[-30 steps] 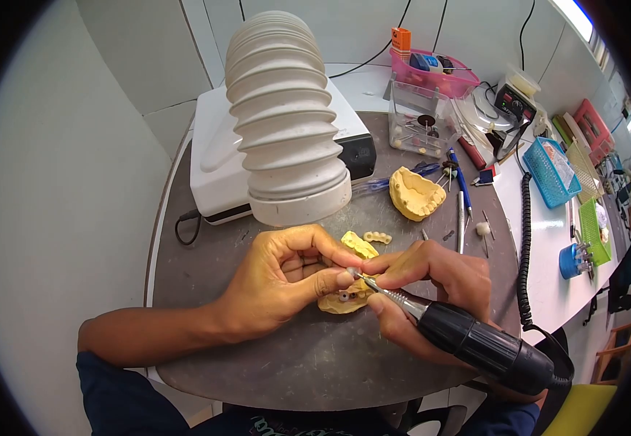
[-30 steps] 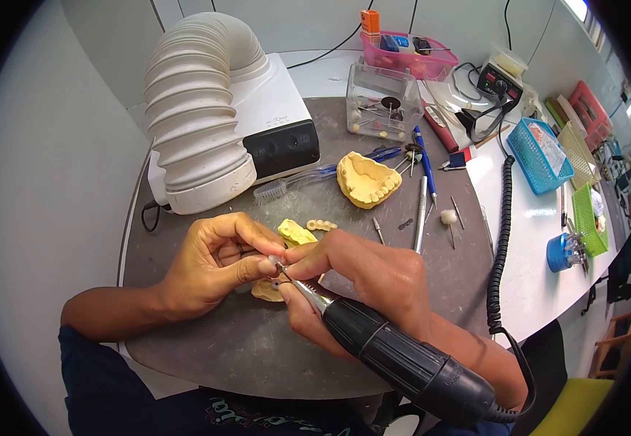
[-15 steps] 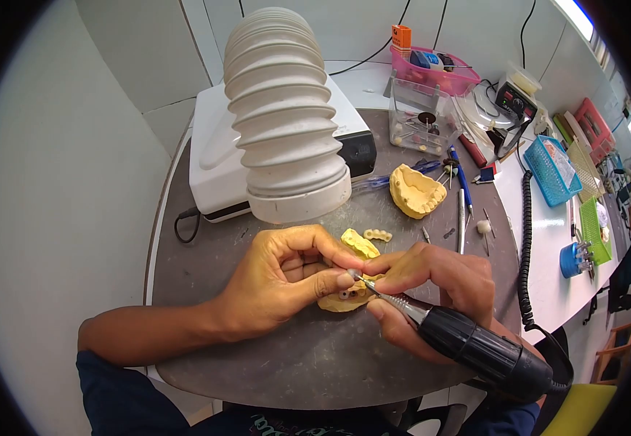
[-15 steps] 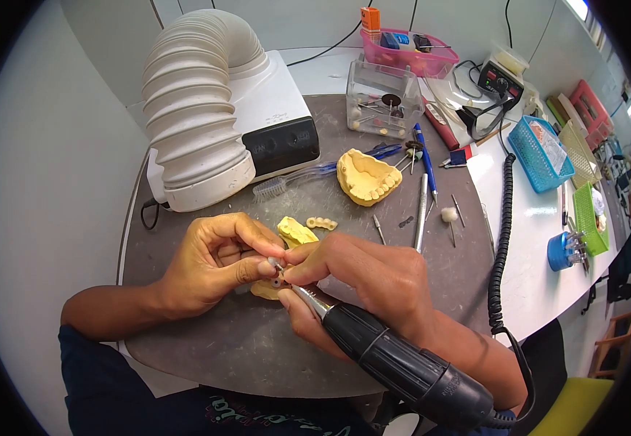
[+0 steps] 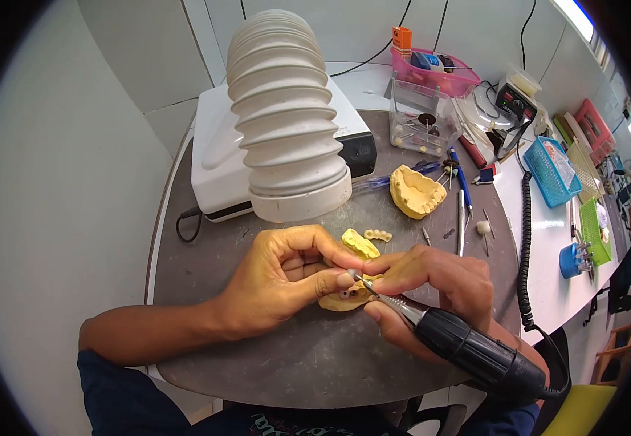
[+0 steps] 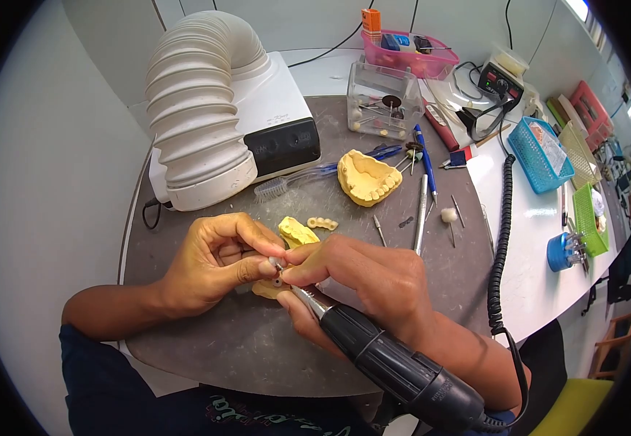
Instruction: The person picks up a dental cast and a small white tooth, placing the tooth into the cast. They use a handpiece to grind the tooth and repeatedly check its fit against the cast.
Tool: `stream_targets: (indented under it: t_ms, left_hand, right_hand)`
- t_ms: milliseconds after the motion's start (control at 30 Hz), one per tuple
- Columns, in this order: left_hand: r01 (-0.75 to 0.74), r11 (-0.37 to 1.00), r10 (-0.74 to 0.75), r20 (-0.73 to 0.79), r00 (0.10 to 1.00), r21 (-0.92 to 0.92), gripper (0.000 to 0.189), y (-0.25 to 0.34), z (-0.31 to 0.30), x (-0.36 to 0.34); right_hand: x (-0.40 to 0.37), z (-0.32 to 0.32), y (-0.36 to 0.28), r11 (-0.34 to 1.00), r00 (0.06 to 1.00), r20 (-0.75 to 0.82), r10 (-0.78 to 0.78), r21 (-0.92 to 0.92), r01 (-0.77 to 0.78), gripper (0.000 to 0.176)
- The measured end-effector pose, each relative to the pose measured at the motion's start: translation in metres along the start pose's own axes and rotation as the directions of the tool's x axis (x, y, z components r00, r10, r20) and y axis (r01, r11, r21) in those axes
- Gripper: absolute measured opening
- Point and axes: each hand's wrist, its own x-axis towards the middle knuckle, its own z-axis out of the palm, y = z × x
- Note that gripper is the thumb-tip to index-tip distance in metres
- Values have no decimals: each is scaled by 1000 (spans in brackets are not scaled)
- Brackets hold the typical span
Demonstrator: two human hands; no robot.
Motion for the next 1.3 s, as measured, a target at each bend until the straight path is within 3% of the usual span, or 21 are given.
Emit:
stream_targets:
  t_ms: [500, 600, 800, 967, 1300]
  left_hand:
    - [3, 1000, -3, 9, 1000, -23, 12, 0, 0, 0]
    - [1, 1000, 0, 9, 1000, -18, 12, 1, 0, 1]
    - [-3, 1000, 3, -12, 1000, -11, 13, 1, 1, 1]
    - [29, 997, -30, -21, 999, -69, 14, 0, -1, 3]
    - [12, 999, -13, -22, 1000, -52, 15, 0, 0, 2]
  right_hand:
    - [1, -2, -4, 999, 999, 25, 47, -12, -47, 22]
    - [0, -2, -2, 1000, 1000, 13, -12, -1, 12, 21]
    - [1, -4, -6, 999, 998, 29, 47, -23, -46, 20]
    - [-4, -3, 0, 998, 998, -63, 26, 55, -23, 18]
    - [-2, -1, -2, 1000, 999, -34, 24, 12, -24, 18]
